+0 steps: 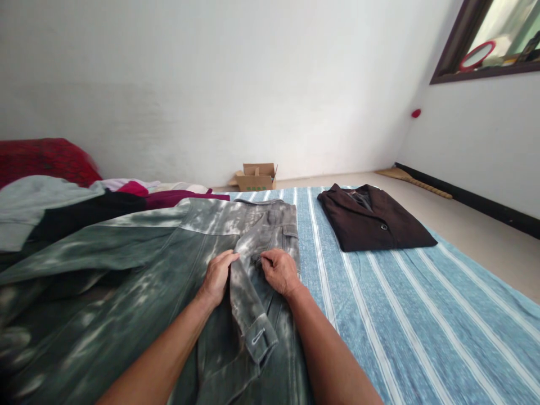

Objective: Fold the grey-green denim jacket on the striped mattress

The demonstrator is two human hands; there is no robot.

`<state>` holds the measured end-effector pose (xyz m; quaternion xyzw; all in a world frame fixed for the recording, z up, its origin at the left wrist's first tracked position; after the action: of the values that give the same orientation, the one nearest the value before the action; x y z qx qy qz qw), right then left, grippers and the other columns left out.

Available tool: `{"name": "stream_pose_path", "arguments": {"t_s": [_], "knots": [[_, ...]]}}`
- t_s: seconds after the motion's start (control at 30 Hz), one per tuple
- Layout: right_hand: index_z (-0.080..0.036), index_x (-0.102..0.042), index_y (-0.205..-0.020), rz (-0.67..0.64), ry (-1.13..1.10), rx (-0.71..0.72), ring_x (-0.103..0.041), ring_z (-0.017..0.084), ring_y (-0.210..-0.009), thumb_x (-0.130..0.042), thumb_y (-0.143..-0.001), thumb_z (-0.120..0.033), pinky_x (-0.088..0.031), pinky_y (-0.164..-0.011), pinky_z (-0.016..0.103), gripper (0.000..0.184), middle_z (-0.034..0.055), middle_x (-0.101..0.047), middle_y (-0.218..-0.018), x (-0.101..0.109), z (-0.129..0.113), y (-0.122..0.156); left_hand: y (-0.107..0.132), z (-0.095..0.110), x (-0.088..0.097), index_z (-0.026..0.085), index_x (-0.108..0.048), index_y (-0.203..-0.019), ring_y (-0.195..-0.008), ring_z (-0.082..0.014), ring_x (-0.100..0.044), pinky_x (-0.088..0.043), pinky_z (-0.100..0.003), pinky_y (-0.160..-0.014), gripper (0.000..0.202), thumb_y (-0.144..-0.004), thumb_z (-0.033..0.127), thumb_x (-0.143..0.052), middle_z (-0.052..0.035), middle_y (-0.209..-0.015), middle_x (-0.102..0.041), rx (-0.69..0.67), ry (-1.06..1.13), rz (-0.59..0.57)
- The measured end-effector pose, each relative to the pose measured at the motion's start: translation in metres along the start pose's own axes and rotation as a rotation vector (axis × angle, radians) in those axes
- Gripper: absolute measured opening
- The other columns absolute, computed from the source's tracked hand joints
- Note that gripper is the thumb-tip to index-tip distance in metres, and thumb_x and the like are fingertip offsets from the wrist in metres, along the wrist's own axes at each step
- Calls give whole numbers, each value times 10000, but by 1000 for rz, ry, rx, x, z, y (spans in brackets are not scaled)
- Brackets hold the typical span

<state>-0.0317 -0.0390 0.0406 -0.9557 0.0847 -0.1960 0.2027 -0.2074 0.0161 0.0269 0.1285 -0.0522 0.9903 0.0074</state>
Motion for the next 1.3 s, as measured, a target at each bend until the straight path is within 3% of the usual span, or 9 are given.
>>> {"name": "stream_pose_path", "arguments": {"t_s": [0.17, 0.3, 0.43, 0.53, 0.63, 0.8, 0.93, 1.07, 1.3], "knots": [[-186, -705, -813, 43, -71, -95, -597, 170, -716, -505, -833, -314, -449, -649, 270, 238, 13, -675, -748, 5, 7, 2, 11, 21, -25, 188, -624, -652, -916, -223, -630, -425, -322, -907, 381, -813, 466, -419, -34, -859, -711, -135, -28, -240], [-171, -682, -816, 78, -122, -130, -579, 161, -701, -468, -852, -391, -446, -646, 264, 309, 4, -648, -723, 10, 9, 2, 20, 30, -41, 189, -666, -904, -1035, -215, -601, -410, -340, -966, 300, -819, 351, -429, -56, -1065, -685, -266, -269, -300], [-149, -607, -1077, 119, -137, -173, -504, 133, -549, -484, -837, -439, -416, -555, 253, 396, -26, -568, -596, 18, 15, 2, 33, 34, -61, 186, -581, -1176, -1191, -208, -502, -332, -383, -1049, 376, -844, 279, -431, -83, -1255, -591, -464, -604, -345], [-136, -526, -1214, 75, 16, -204, -439, 120, -447, -505, -814, -365, -365, -474, 237, 462, -67, -492, -494, 19, 22, 1, 44, 30, -76, 175, -491, -1298, -1306, -236, -376, -252, -454, -1087, 449, -885, 335, -417, -113, -1386, -473, -531, -836, -433], [-178, -613, -1099, 30, 230, -202, -493, 129, -485, -510, -754, -228, -377, -521, 244, 364, -42, -559, -537, 21, 26, 1, 50, 27, -82, 183, -439, -1351, -1368, -260, -261, -197, -492, -1096, 528, -892, 443, -417, -123, -1461, -366, -544, -971, -489], [-229, -679, -845, 42, 434, -193, -585, 197, -671, -513, -739, -181, -386, -640, 289, 203, 35, -643, -665, 26, 23, 4, 54, 26, -85, 232, -427, -1365, -1387, -276, -203, -175, -512, -1090, 599, -851, 537, -468, -124, -1496, -297, -543, -1025, -534], [-219, -661, -917, 31, 518, -112, -587, 209, -842, -474, -813, -204, -386, -734, 294, 215, 69, -665, -862, 18, 7, 4, 55, 25, -86, 268, -464, -1333, -1381, -300, -210, -171, -541, -1079, 575, -832, 548, -494, -126, -1492, -299, -559, -1015, -541], [-206, -635, -1016, -157, 649, 70, -570, 193, -934, -403, -873, -162, -374, -817, 289, 276, 77, -651, -997, -10, -9, 6, 58, 25, -86, 244, -515, -1283, -1373, -308, -226, -173, -534, -1083, 527, -822, 499, -523, -134, -1485, -305, -575, -1010, -534], [-199, -592, -1119, -229, 701, 81, -538, 196, -1079, -345, -914, -155, -357, -899, 302, 324, 84, -613, -1159, -20, -2, 12, 60, 27, -83, 229, -504, -1281, -1370, -296, -245, -195, -530, -1083, 538, -801, 470, -547, -131, -1468, -344, -563, -921, -536]]}}
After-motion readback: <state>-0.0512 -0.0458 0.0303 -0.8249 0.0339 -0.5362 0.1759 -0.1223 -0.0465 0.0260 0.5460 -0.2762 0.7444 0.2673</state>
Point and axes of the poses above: each hand's wrist, its own y-axis away from the middle knuckle, its own x-axis out of the back of the hand, z = x × y, the point moved 10 cm from there along -y, towards the middle knuckle
